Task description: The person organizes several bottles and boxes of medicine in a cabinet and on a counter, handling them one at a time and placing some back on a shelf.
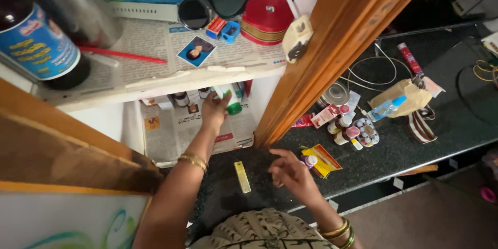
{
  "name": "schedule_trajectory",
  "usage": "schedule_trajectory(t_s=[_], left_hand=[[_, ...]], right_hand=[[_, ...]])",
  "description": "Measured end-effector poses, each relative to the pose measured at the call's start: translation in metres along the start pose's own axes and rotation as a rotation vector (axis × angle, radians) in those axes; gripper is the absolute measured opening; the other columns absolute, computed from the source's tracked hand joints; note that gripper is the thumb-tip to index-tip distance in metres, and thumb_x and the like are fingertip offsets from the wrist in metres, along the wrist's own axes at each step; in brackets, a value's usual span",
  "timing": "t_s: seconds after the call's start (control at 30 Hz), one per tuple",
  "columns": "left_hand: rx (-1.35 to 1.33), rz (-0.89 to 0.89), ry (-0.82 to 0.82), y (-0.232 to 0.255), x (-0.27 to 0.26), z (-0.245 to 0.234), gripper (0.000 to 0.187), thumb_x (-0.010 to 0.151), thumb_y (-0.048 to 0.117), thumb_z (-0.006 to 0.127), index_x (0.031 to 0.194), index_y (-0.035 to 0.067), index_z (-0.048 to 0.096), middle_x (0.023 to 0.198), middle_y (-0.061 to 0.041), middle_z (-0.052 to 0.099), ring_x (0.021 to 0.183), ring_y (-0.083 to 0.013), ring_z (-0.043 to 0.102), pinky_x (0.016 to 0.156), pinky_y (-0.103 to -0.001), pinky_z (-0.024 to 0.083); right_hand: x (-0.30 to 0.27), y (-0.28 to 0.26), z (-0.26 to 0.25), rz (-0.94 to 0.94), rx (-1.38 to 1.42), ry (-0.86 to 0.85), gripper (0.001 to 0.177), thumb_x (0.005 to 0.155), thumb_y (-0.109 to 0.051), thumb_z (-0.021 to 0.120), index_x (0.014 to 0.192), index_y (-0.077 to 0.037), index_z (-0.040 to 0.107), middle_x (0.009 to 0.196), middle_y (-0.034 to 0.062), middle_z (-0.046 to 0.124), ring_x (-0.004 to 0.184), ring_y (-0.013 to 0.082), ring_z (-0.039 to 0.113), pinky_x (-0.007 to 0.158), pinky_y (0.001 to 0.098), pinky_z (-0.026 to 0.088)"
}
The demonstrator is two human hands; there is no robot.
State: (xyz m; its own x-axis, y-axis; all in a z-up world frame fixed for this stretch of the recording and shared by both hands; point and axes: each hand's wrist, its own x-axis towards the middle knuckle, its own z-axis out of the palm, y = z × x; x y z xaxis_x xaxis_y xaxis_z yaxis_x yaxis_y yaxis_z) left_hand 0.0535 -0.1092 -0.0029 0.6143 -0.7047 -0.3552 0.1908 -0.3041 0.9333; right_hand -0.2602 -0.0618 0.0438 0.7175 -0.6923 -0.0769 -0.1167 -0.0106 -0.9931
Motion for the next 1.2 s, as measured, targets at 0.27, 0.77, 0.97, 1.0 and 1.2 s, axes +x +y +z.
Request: schedule_trajectory(t_s=[0.27,0.77,0.97,1.0,1.2], left_hand=[[-0.065,0.050,0.019,-0.020,0.066,0.021,0.048,0.088,0.033,0.075,0.125,0.004,0.064,0.105,-0.009,0.069,0.081,-0.0195,0.067,0.056,-0.032,0.056],[0.569,0.590,0.216,-0.023,0.035,0.032,0.076,0.073,0.040,0.088,0.129,-0.001,0.057,0.123,-0.025,0.064,0.110,-0.0412,0.063,0.090,-0.047,0.053],[0.767,0.430,0.141,-0.017,0.035,0.032,0.064,0.084,0.039,0.077,0.135,0.006,0.056,0.136,-0.023,0.059,0.112,-0.0427,0.065,0.093,-0.051,0.055],[0.800,0.408,0.125,-0.018,0.039,0.031,0.061,0.087,0.036,0.074,0.138,0.009,0.056,0.137,-0.022,0.060,0.109,-0.0431,0.067,0.093,-0.051,0.055],[0.811,0.393,0.129,-0.025,0.045,0.031,0.053,0.091,0.034,0.071,0.136,0.011,0.057,0.139,-0.021,0.058,0.106,-0.0459,0.066,0.091,-0.054,0.055]], right_hand=[[-0.002,0.014,-0.026,0.043,0.002,0.047,0.034,0.099,-0.005,0.058,0.133,-0.002,0.059,0.092,0.0028,0.067,0.071,0.0084,0.062,0.062,0.0239,0.052],[0.007,0.008,-0.017,0.007,-0.204,0.021,0.033,0.096,-0.008,0.065,0.129,-0.005,0.063,0.090,0.0002,0.069,0.069,0.0046,0.057,0.062,0.0219,0.050],[0.004,0.003,-0.017,-0.014,-0.185,-0.001,0.030,0.097,-0.009,0.064,0.127,-0.005,0.063,0.090,-0.0020,0.069,0.072,0.0043,0.059,0.063,0.0217,0.050],[0.003,0.002,-0.017,0.002,-0.180,0.009,0.030,0.097,-0.010,0.064,0.126,-0.005,0.064,0.089,-0.0023,0.069,0.071,0.0044,0.060,0.064,0.0219,0.050],[0.000,-0.004,-0.028,-0.023,-0.341,0.070,0.028,0.095,-0.011,0.068,0.123,-0.008,0.068,0.087,-0.0023,0.069,0.068,0.0053,0.060,0.061,0.0234,0.051]])
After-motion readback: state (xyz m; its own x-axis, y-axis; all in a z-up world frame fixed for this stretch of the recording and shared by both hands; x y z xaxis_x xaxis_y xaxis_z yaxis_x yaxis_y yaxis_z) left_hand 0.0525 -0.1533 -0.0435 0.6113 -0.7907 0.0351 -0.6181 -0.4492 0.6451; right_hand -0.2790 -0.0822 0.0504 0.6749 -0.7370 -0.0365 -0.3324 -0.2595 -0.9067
